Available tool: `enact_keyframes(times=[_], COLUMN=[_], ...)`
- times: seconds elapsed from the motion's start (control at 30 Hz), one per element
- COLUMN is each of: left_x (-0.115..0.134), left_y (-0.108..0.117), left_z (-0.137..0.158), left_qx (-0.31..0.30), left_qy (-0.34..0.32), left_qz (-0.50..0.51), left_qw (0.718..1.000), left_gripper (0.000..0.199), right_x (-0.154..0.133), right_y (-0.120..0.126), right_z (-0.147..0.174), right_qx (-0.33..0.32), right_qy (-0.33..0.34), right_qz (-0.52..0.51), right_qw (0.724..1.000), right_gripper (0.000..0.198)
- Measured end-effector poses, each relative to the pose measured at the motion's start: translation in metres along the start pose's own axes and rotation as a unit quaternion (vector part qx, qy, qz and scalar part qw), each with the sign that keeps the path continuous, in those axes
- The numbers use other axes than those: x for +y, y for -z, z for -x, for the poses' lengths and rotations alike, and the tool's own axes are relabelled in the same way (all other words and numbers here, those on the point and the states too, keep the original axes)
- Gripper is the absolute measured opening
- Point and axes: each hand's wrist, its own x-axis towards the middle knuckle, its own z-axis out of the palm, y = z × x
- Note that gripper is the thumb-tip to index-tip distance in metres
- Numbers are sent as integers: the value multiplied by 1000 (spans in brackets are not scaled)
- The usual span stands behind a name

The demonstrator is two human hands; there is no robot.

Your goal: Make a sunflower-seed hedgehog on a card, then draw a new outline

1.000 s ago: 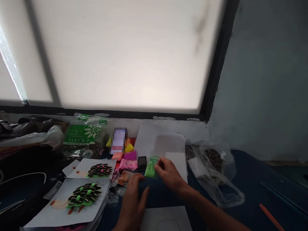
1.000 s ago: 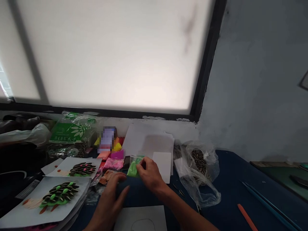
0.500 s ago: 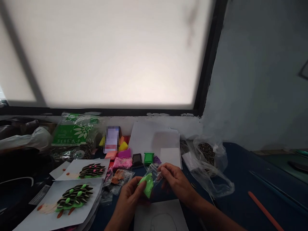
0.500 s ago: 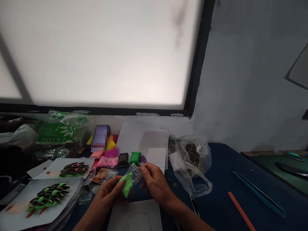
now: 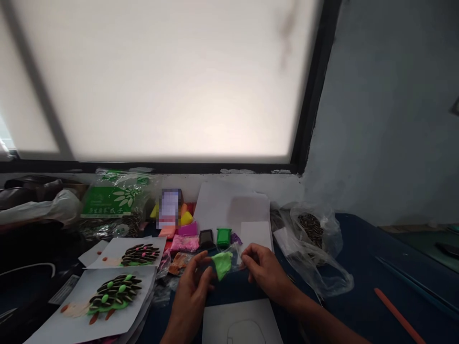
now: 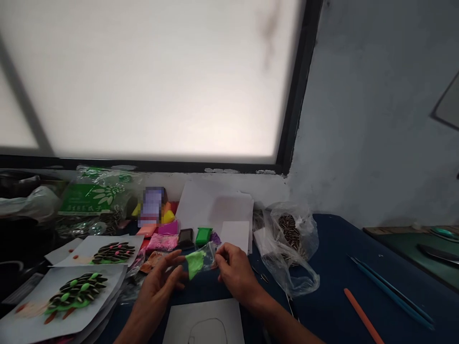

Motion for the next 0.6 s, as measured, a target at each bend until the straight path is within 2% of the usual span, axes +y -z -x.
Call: enact_keyframes(times=[0.07, 0.13, 0.17, 0.23, 0.3, 0.37, 0.43, 0.53, 0.6], left_x=[-2, -4, -4, -4, -4, -5, -7, -10, -8], left_y=[3, 4, 3, 1, -1, -2, -2, -1, -1], left_z=[-1, -1, 0, 3, 6, 7, 8, 8, 8], left_qx=[25, 50, 53, 31, -18, -62, -89, -110, -114], left_qy=[-99, -174, -188, -168, -125, -107, -130, -175, -178], left_qz=[-150, -311, -383, -498, -561, -579, -572, -551, -549], left_qw=[983, 933, 903, 850, 818, 806, 805, 808, 809], left_gripper=[44, 43, 44, 46, 49, 52, 53, 54, 54], right_x=[0, 0, 1, 3, 5, 6, 6, 3, -1], right_y=[3, 4, 3, -1, -7, -14, -19, -22, -21], right_z=[-8, -17, -22, -29, -35, -37, -37, -34, -30], right_qx=[20, 27, 24, 12, 2, -3, -4, -6, -9], right_qy=[20, 32, 36, 40, 44, 56, 73, 88, 87], right_qz=[36, 72, 87, 112, 137, 174, 220, 295, 334], right_qw=[999, 997, 995, 993, 990, 983, 973, 951, 938], right_gripper=[15, 16, 16, 15, 15, 22, 28, 31, 33])
